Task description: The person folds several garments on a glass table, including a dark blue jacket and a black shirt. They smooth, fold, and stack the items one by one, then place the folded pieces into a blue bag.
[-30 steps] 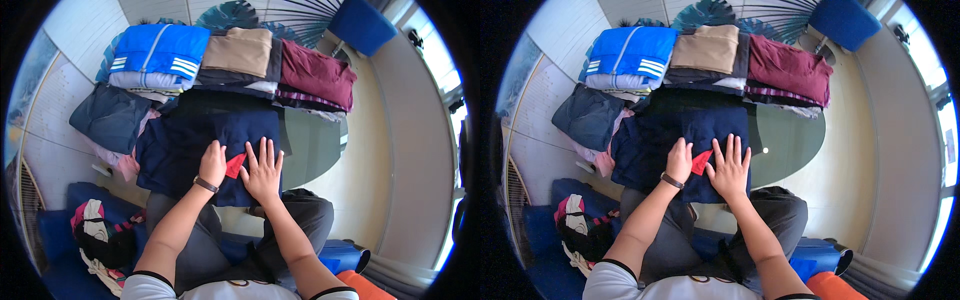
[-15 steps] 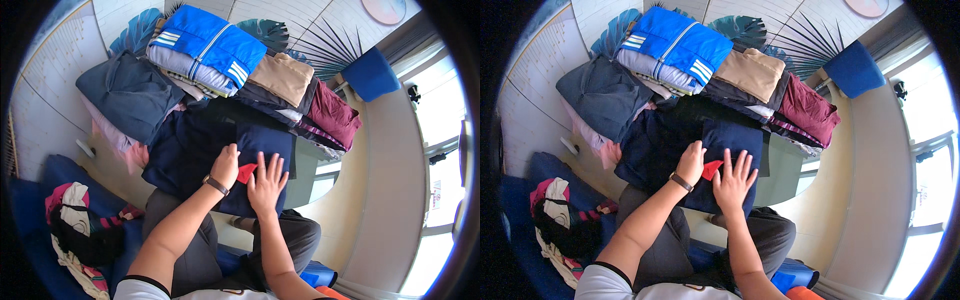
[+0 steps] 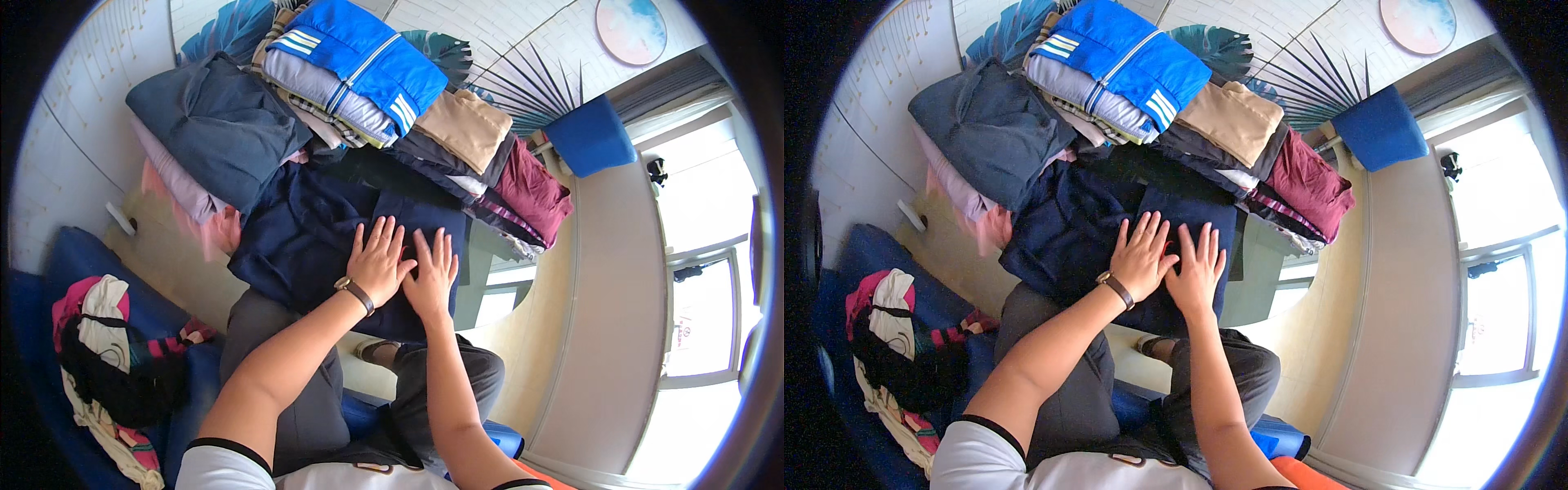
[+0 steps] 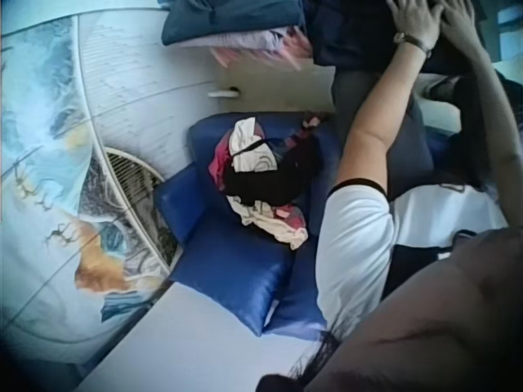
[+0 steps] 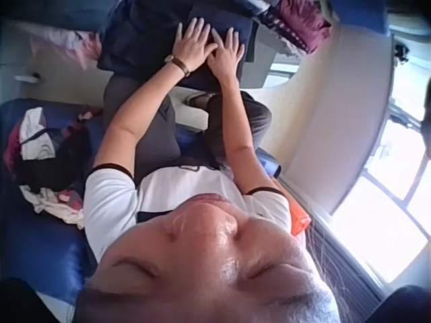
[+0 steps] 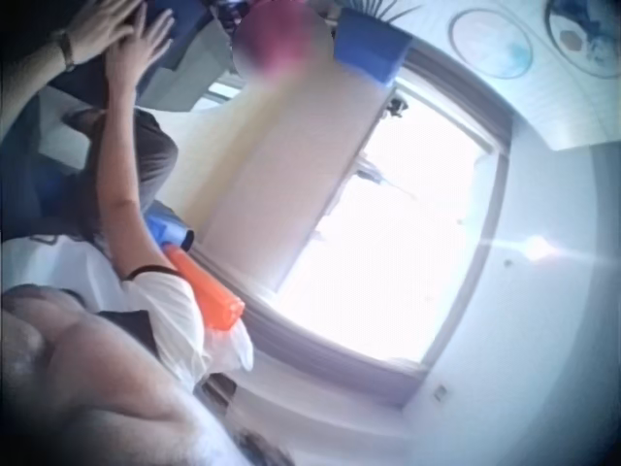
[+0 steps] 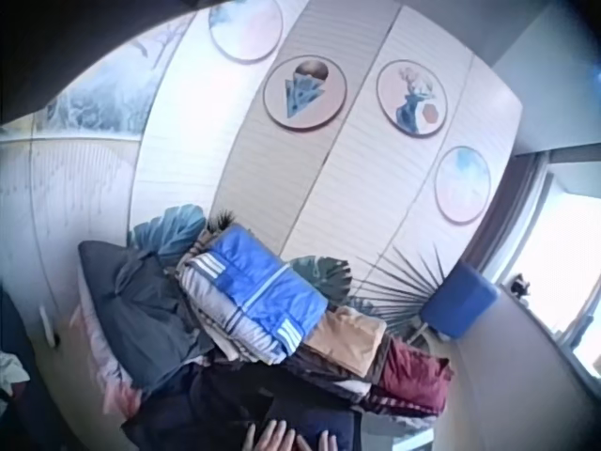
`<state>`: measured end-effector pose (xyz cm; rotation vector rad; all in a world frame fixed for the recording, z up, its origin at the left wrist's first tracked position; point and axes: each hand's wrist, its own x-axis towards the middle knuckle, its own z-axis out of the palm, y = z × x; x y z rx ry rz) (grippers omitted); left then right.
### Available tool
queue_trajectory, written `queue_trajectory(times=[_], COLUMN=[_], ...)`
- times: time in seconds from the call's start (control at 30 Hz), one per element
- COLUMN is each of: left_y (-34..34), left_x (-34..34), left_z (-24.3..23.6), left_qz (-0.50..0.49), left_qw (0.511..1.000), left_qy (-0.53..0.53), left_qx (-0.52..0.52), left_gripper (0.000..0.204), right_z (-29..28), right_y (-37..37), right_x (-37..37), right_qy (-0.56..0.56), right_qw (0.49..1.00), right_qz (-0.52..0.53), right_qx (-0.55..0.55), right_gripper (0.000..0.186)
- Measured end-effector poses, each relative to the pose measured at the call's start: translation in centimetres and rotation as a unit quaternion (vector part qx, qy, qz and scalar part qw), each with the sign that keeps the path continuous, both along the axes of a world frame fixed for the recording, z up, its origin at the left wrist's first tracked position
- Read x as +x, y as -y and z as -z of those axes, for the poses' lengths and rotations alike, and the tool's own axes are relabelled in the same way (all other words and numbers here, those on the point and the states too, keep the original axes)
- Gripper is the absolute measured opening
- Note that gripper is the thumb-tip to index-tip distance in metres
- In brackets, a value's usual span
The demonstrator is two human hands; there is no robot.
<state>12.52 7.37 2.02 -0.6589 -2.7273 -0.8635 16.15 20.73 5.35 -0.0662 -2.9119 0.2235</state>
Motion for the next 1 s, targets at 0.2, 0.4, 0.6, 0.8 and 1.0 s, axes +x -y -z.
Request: queue_trajectory(times=[0.2, 0.4, 0.6, 0.8, 1.0], left_y=[-0.5, 0.6, 3.2, 3.7, 4.7], left_x=[-0.5, -0.8, -1.1, -2.0, -2.4], left_z=[1.0, -0.9, -3.2, -1.2, -0.5], left_qz=[-0.026, 0.011, 0.087, -0.063, -0.087], left_qw=[1.0, 0.999, 0.995, 0.988, 0.974], left_qy=[-0.007, 0.016, 0.03, 0.128, 0.168], left_qx=[0.014, 0.031, 0.042, 0.057, 0.125], left_gripper=[0.053, 0.054, 0.041, 0.014, 0.016], right_z=[2.8, 3.5, 3.9, 3.7, 3.5], right_y=[0.1, -0.3, -0.6, -0.2, 0.0], right_x=[-1.9, -1.9, -2.1, -1.4, -0.5], right_qy=[0.008, 0.026, -0.028, -0.048, -0.045], right_qw=[0.996, 0.996, 0.996, 0.996, 0.998], right_qz=[0.056, 0.049, 0.043, 0.034, 0.007], right_qx=[0.063, 0.067, 0.066, 0.061, 0.045], right_gripper=[0.054, 0.054, 0.052, 0.053, 0.054])
